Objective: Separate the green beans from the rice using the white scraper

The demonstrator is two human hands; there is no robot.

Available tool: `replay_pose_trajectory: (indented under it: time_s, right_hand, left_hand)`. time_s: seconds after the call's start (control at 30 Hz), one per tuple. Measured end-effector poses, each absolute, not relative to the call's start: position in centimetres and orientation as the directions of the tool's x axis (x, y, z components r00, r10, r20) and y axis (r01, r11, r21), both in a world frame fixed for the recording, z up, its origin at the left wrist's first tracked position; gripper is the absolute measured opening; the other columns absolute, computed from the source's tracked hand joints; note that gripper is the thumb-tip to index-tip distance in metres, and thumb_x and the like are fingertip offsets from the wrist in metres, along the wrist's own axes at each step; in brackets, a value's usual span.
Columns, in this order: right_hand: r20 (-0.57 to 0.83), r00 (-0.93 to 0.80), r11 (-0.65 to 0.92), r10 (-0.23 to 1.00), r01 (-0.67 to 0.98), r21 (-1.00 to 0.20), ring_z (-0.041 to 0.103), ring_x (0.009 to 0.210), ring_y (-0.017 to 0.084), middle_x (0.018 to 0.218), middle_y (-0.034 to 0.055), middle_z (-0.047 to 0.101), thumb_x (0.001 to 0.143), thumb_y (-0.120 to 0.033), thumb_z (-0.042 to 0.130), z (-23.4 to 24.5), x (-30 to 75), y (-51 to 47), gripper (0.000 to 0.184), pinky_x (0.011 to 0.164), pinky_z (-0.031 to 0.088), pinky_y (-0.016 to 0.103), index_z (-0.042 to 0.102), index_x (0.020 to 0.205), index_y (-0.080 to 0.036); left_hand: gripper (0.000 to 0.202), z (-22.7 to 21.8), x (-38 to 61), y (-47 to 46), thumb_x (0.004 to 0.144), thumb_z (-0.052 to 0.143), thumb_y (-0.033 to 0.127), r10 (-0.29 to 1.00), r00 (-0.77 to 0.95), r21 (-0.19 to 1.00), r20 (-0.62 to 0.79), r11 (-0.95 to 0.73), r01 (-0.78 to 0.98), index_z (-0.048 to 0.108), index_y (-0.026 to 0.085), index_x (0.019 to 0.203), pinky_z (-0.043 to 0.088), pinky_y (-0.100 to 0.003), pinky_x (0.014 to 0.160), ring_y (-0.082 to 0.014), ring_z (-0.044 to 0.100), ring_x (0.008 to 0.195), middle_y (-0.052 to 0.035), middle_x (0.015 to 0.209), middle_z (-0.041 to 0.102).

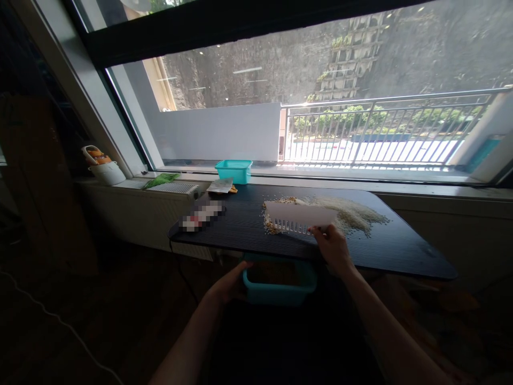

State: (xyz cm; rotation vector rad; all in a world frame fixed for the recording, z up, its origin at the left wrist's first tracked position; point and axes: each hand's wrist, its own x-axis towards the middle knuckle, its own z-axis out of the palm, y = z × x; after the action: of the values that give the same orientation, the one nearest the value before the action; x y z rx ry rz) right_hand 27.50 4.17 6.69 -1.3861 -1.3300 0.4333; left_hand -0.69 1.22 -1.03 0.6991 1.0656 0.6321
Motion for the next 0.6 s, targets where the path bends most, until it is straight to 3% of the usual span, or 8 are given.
replay_pose_trajectory:
  time_s: [0.6]
  right_hand:
    - [0.369, 0.221, 0.265, 0.903, 0.391, -0.881, 0.064, 0.073, 0.02, 0.076, 0.0039, 0.071, 0.072, -0.037, 0.059, 7.55, 26.83, 4.82, 0.017, 0.067, 0.047, 0.032, 0.058, 0.076, -0.02]
  left_hand:
    - [0.051, -1.08, -0.66, 1.17, 0.074, 0.055, 0.052, 0.75, 0.363, 0.765, -0.553, 0.63, -0.136, 0.056, 0.019, 0.113, 0.053, -0.047, 0.075, -0.0282, 0.06, 0.095, -0.0119, 0.114, 0.06]
